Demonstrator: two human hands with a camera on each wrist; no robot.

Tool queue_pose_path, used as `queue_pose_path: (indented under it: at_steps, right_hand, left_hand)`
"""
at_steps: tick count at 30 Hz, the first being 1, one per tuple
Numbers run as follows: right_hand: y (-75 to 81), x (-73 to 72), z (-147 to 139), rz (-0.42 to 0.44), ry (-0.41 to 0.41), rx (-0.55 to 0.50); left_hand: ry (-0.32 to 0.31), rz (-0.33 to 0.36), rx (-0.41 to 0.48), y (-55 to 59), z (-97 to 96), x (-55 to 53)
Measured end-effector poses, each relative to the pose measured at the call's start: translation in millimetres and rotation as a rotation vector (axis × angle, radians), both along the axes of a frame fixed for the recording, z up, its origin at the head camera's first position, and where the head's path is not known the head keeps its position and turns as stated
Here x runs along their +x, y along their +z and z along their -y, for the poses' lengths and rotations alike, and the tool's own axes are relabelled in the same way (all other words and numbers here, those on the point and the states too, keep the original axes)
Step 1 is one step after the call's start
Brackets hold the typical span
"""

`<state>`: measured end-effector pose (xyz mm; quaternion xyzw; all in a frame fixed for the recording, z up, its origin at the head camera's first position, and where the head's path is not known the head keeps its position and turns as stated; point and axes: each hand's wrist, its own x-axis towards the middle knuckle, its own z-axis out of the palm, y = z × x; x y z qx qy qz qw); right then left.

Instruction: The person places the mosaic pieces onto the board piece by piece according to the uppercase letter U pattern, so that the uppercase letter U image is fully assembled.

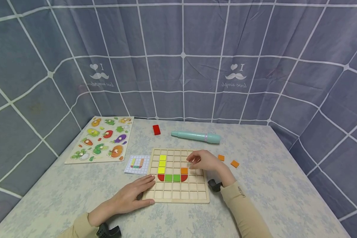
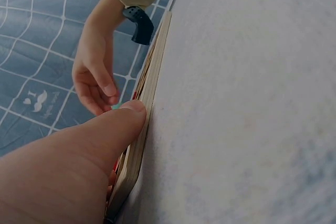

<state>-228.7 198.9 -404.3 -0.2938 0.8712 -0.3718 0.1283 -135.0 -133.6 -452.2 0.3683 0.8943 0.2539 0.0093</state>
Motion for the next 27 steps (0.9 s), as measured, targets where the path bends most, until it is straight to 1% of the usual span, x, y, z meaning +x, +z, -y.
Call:
queue_pose_path:
  at_steps: [3,8,13,18,23,25,26,27]
  right_hand:
    - [3.5,-2.4,-10,-0.042,-0.042,-0.011]
    - [11.3,-2.9,-26,-0.082,-0.129,-0.034]
    - [17.2,-2.3,-40,-0.090,-0.205,-0.046]
    - [17.2,-3.1,-52,-0.078,-0.290,-0.058]
    - [15.0,-3.8,-63,-0.107,-0.326,-0.073]
    - [14.1,-3.9,-67,-0.107,-0.341,-0.076]
    - [17.5,-1.0,-66,-0.102,-0.349,-0.078]
    - [15.8,-2.3,-67,-0.099,-0.359,-0.080]
  left_hand:
    - [0.001,0.000,0.003,0.2,0.0,0.3]
    - [0.006,-0.001,0.001,0.5,0.1,0.7]
    - [0.008,0.002,-0.003,0.1,0.3,0.8]
    - [0.008,0.005,-0.001,-0.4,0.4,0.8]
    - [0.009,0.002,-0.003,-0.5,0.5,0.9]
    - [0.009,0.003,-0.004,-0.3,0.5,1.0]
    - [0.009,0.004,-0.004,-0.2,0.5,1.0]
    - [0.008,0.005,-0.003,-0.2,0.5,1.0]
